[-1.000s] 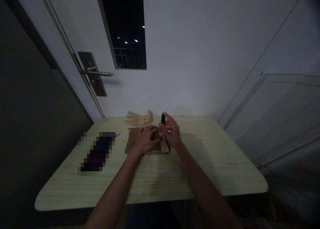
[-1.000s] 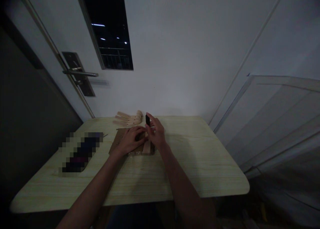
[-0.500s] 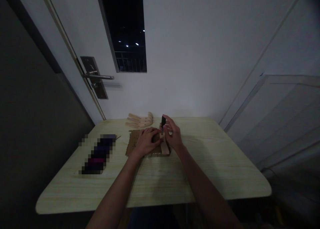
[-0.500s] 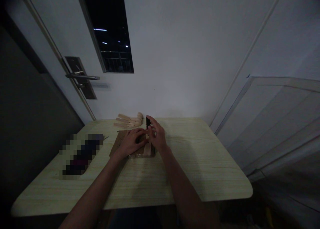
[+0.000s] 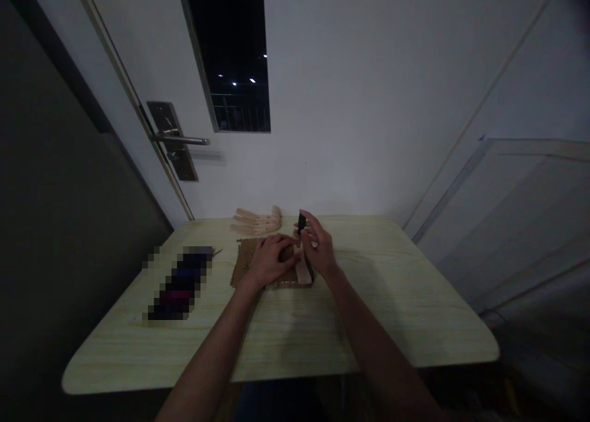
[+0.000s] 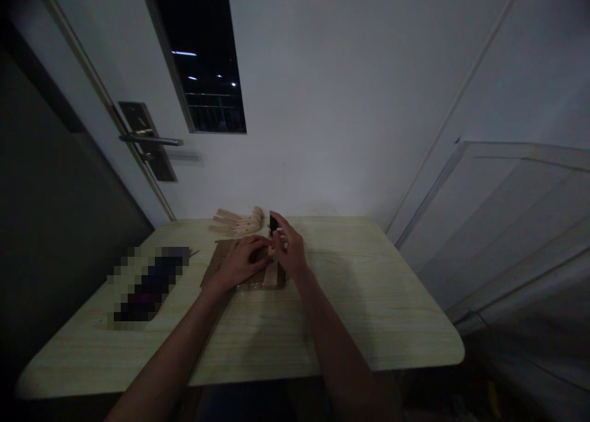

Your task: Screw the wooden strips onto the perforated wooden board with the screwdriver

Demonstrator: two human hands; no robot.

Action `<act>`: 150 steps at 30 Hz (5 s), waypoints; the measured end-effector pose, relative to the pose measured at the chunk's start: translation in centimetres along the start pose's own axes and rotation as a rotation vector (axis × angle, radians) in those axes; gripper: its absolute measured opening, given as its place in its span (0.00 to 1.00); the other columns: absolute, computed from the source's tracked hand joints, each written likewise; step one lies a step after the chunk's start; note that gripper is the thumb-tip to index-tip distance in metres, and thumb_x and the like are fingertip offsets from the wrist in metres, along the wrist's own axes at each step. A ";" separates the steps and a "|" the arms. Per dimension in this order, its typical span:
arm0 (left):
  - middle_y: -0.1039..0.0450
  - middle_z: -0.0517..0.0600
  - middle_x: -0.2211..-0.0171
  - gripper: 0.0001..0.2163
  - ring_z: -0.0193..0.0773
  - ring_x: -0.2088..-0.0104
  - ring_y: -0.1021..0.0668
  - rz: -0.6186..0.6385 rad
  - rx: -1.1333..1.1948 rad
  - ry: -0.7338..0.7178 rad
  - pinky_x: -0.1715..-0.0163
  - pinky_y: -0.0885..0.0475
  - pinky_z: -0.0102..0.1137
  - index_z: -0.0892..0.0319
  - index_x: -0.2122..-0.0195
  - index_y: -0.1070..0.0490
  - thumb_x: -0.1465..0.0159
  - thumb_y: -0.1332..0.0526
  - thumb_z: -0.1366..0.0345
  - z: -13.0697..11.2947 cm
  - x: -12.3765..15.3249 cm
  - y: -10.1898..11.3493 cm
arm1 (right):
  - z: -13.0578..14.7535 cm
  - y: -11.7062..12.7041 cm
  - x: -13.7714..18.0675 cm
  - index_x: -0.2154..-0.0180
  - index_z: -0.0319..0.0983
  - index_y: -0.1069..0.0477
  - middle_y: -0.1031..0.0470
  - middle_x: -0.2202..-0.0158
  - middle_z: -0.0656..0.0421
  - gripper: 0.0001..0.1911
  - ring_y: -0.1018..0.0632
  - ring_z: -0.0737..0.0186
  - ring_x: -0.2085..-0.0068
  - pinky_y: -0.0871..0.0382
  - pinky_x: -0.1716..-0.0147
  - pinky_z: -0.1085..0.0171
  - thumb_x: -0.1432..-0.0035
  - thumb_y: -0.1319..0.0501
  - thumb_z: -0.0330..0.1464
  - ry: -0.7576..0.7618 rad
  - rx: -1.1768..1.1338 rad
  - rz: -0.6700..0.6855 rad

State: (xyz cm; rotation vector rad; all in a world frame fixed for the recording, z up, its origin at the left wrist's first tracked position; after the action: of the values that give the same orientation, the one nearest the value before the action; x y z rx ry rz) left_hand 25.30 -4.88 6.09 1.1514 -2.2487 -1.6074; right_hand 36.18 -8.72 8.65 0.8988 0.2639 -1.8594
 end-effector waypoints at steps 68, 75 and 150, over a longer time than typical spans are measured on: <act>0.29 0.51 0.47 0.20 0.50 0.44 0.30 -0.016 -0.011 -0.030 0.45 0.39 0.47 0.52 0.48 0.29 0.36 0.43 0.50 -0.6 -0.1 0.2 | 0.0 1.3 -0.5 0.39 0.48 0.43 0.26 0.57 0.57 0.25 0.23 0.67 0.66 0.26 0.74 0.70 0.36 0.45 0.41 0.029 0.157 -0.088; 0.29 0.50 0.47 0.19 0.49 0.45 0.30 -0.020 -0.004 -0.042 0.46 0.38 0.46 0.51 0.48 0.29 0.37 0.43 0.50 -0.5 0.0 0.2 | 0.4 1.1 -0.3 0.38 0.50 0.44 0.26 0.51 0.55 0.25 0.24 0.67 0.67 0.26 0.74 0.70 0.35 0.47 0.43 0.016 0.132 -0.050; 0.29 0.50 0.46 0.19 0.50 0.44 0.30 0.005 -0.009 -0.017 0.45 0.39 0.47 0.50 0.46 0.30 0.37 0.41 0.53 -0.3 -0.1 -0.1 | -0.8 0.9 -0.1 0.40 0.49 0.40 0.27 0.57 0.58 0.27 0.26 0.70 0.71 0.30 0.78 0.72 0.41 0.38 0.39 -0.069 0.084 -0.104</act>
State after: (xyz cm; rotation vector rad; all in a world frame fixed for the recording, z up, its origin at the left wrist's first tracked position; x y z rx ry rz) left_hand 25.55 -5.07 6.16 1.1329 -2.2508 -1.6302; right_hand 37.33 -8.60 8.31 0.8908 0.1940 -2.0060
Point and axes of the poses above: each hand's wrist, its own x-axis away from the middle knuckle, its own y-axis out of the back of the hand, z = x × y, the point moved 10 cm from there along -x, towards the middle knuckle
